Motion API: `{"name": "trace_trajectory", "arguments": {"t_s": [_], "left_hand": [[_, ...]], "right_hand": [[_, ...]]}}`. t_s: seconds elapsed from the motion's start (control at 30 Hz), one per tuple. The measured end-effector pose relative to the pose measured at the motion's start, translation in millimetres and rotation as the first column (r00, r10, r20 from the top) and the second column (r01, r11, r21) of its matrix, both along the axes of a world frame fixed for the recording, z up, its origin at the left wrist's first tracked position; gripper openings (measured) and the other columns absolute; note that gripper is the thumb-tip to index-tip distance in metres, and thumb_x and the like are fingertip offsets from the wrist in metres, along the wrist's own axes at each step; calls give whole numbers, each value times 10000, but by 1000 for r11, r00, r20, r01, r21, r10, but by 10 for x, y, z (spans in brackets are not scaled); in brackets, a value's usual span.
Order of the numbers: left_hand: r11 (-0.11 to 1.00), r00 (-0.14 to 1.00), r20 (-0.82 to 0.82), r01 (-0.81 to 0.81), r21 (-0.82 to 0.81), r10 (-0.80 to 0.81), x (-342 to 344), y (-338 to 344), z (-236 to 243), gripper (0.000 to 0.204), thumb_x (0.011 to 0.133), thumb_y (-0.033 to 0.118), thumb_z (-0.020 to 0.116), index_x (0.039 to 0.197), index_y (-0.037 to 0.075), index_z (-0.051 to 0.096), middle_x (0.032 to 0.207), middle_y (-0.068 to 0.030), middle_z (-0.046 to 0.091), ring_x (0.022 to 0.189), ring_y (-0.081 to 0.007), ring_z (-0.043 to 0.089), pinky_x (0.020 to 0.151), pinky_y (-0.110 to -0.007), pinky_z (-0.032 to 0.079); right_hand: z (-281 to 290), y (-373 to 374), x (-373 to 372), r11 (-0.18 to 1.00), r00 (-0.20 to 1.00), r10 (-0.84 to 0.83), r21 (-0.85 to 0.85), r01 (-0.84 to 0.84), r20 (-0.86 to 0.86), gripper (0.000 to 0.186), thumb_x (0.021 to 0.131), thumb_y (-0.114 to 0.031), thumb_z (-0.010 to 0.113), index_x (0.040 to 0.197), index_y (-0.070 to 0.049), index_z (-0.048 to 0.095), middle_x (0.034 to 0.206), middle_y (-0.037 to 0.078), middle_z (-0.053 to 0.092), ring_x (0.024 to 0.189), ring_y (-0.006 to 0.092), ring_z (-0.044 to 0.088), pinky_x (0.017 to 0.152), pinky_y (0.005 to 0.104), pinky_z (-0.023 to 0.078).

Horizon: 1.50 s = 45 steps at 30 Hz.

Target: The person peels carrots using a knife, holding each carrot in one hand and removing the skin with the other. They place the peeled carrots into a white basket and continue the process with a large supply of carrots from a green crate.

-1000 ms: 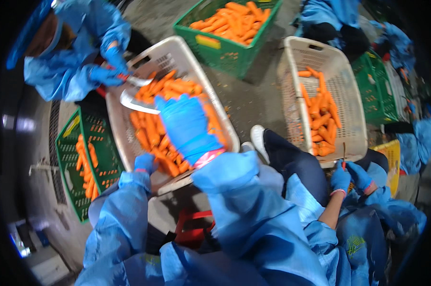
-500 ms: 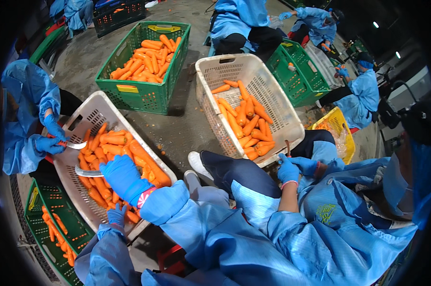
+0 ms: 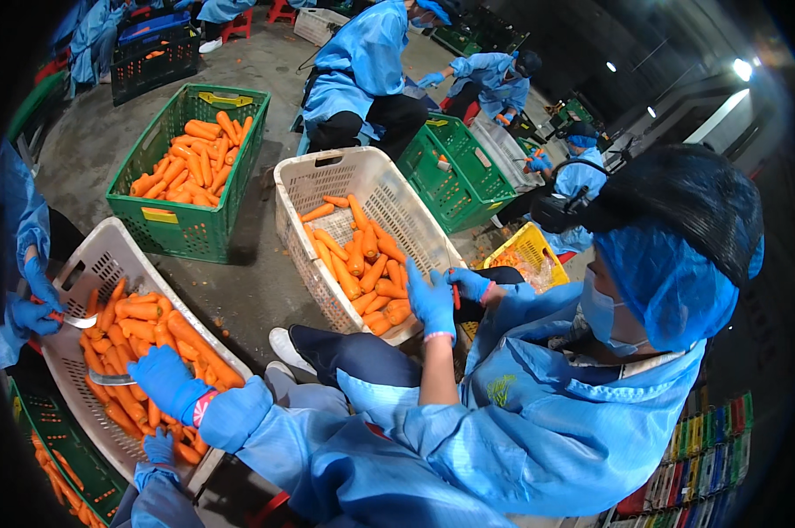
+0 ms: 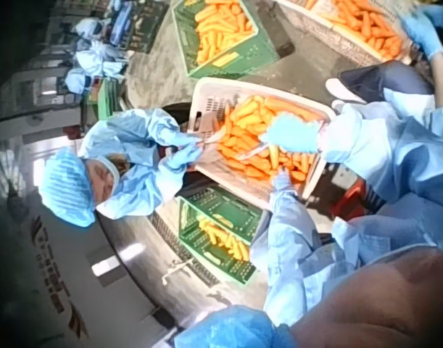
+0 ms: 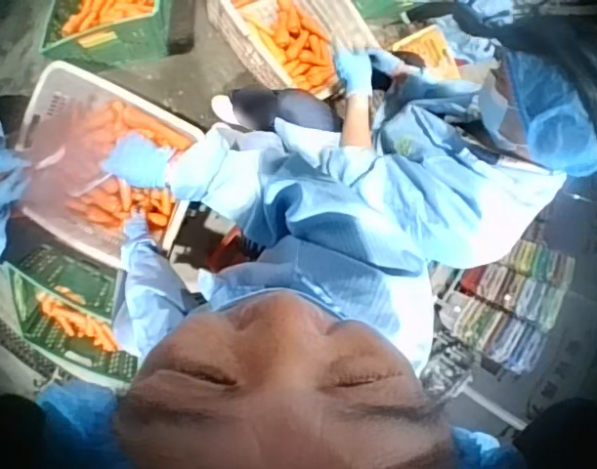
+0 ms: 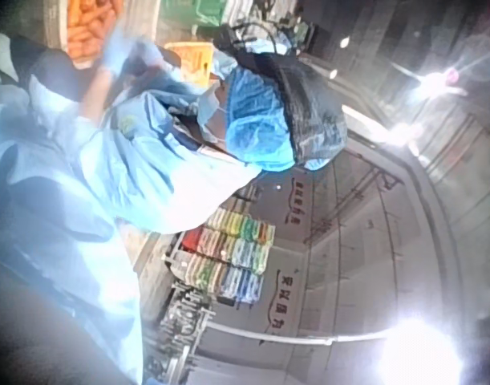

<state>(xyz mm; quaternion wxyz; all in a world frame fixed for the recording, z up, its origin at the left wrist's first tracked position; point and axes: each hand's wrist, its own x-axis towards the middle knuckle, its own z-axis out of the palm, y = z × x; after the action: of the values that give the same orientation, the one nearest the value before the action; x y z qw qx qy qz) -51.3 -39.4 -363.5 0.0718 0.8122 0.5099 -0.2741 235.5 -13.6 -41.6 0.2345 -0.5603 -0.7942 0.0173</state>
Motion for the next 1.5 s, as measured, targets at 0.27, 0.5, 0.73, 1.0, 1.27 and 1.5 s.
{"name": "trace_trajectory", "arguments": {"t_s": [0.27, 0.5, 0.73, 1.0, 1.27, 1.5], "left_hand": [[965, 964, 132, -245, 94, 232, 53, 15, 236, 411, 783, 496, 548, 1047, 180, 562, 883, -222, 631, 803, -390, 622, 701, -494, 495], [916, 905, 143, -392, -85, 400, 85, -177, 1014, 506, 704, 351, 681, 1156, 198, 513, 1245, -186, 482, 1004, -377, 579, 834, -463, 486], [761, 717, 259, -585, -281, 647, 148, -241, 1775, 683, 520, 252, 829, 1137, 160, 553, 1293, -183, 402, 1133, -333, 496, 970, -372, 434], [601, 268, 576, -601, -526, 772, -228, -568, 2041, 590, 599, 171, 818, 1128, 93, 568, 1012, -107, 611, 953, -259, 601, 839, -412, 507], [312, -550, 191, 134, -941, 813, 337, -825, 3618, 528, 816, 113, 584, 1294, 106, 359, 1206, -171, 518, 1042, -367, 582, 746, -530, 543], [461, -625, 107, 438, -772, 773, 682, -833, 4045, 588, 821, 135, 554, 1361, 70, 330, 1245, -182, 502, 1067, -357, 574, 779, -509, 544]], "right_hand": [[171, 10, 42, 999, 988, 43, -4, -44, -148, 195, 805, -157, 536, 975, -107, 617, 701, 91, 563, 670, 290, 553, 579, 423, 399], [280, 15, 62, 998, 991, 39, -40, -44, -128, 212, 820, -164, 528, 1006, -151, 630, 711, 92, 598, 657, 290, 590, 554, 439, 438], [399, 12, -28, 995, 991, 92, -20, -95, -99, 260, 829, -154, 509, 1065, -162, 618, 732, 88, 615, 672, 293, 609, 556, 446, 457], [463, -48, -423, 989, 961, 104, -75, -127, -255, 314, 832, -168, 503, 1120, -213, 621, 817, 103, 639, 726, 304, 616, 579, 438, 473], [469, -51, -5, 902, 487, -215, -363, -232, -847, 376, 851, -263, 565, 1217, -175, 559, 996, 113, 661, 606, 173, 559, 533, 317, 455], [677, -641, 402, 680, -147, -529, -314, -663, -836, 464, 917, -358, 523, 1260, -49, 478, 1108, 102, 627, 463, 26, 399, 424, 172, 361]]}}
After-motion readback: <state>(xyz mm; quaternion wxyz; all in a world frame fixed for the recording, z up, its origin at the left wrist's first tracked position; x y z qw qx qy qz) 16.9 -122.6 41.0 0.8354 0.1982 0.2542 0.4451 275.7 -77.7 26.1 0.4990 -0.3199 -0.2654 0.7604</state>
